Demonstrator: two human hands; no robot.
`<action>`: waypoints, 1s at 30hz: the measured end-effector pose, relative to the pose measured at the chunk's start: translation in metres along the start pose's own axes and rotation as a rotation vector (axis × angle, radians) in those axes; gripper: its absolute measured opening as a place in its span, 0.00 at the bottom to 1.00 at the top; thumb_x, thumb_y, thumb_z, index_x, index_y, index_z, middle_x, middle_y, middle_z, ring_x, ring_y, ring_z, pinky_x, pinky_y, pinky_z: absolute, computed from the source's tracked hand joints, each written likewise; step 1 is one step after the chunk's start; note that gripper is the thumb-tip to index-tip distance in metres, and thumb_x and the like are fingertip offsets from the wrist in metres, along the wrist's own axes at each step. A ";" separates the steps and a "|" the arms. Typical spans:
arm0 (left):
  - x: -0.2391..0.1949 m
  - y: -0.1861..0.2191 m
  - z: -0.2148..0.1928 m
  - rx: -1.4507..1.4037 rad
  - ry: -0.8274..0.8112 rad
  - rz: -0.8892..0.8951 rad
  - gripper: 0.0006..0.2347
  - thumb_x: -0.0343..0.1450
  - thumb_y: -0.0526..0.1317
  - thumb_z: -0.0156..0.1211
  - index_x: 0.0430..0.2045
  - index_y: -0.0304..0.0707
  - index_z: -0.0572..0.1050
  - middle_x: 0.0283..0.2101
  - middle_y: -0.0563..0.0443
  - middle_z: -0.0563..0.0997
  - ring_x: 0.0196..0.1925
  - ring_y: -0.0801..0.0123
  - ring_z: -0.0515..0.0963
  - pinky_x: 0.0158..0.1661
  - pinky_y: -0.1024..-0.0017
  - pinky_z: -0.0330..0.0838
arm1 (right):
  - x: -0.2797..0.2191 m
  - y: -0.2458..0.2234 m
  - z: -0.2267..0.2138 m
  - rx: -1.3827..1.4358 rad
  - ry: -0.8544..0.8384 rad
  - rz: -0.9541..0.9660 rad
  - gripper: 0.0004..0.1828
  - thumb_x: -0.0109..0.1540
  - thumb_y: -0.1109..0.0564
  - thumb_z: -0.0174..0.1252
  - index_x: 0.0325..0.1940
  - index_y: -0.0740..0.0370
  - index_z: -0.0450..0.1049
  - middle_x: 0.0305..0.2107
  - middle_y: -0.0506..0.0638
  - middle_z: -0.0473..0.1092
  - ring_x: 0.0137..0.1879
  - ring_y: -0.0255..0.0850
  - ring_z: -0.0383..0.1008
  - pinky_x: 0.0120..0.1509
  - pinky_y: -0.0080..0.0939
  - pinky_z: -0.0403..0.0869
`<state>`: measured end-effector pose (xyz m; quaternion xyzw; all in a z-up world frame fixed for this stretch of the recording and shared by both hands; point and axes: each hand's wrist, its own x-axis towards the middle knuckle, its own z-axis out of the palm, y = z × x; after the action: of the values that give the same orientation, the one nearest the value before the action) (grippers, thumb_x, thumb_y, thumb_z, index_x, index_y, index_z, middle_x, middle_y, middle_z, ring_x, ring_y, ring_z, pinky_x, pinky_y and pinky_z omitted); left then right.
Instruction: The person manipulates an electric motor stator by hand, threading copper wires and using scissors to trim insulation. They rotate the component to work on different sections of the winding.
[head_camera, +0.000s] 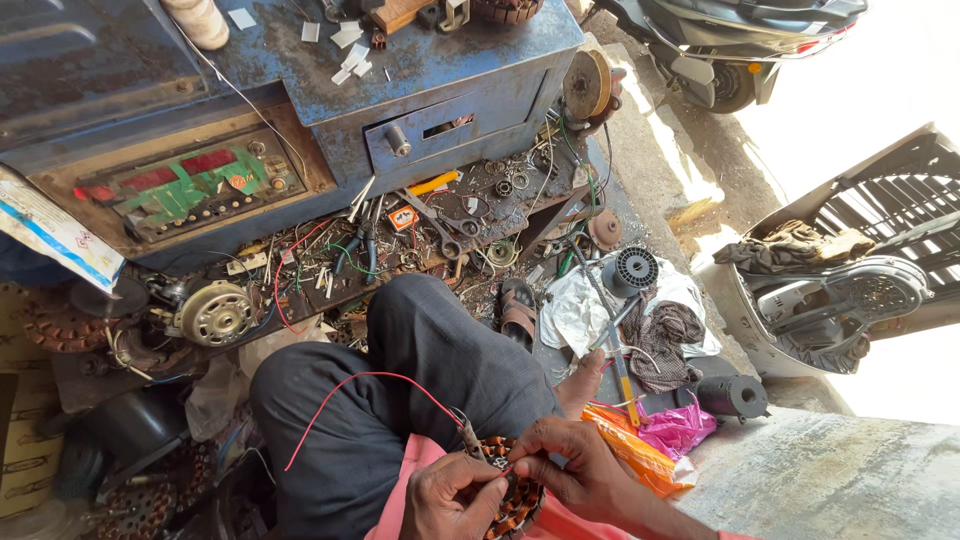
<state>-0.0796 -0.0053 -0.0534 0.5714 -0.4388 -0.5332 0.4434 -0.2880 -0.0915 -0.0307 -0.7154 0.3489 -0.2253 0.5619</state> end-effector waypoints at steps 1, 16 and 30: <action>0.002 -0.001 0.000 0.002 -0.014 -0.036 0.02 0.61 0.30 0.71 0.22 0.31 0.83 0.22 0.47 0.82 0.22 0.76 0.82 0.23 0.76 0.75 | 0.001 -0.001 -0.001 -0.031 -0.012 -0.010 0.06 0.63 0.57 0.67 0.39 0.62 0.79 0.31 0.48 0.78 0.38 0.37 0.78 0.42 0.38 0.75; 0.009 -0.001 -0.002 0.067 -0.068 -0.058 0.02 0.62 0.31 0.70 0.24 0.32 0.84 0.22 0.48 0.81 0.21 0.77 0.82 0.22 0.77 0.75 | 0.007 -0.008 -0.003 -0.008 -0.069 -0.059 0.04 0.65 0.58 0.64 0.40 0.61 0.78 0.33 0.47 0.78 0.40 0.39 0.78 0.45 0.40 0.74; 0.002 -0.019 0.005 0.317 -0.032 0.153 0.09 0.61 0.33 0.72 0.30 0.38 0.78 0.26 0.50 0.87 0.30 0.64 0.90 0.34 0.65 0.83 | 0.005 -0.019 -0.004 -0.148 -0.149 -0.072 0.04 0.60 0.61 0.67 0.39 0.60 0.80 0.32 0.49 0.77 0.39 0.42 0.79 0.41 0.39 0.75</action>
<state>-0.0838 -0.0031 -0.0729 0.5907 -0.5664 -0.4311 0.3800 -0.2825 -0.0957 -0.0115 -0.7819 0.2959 -0.1650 0.5234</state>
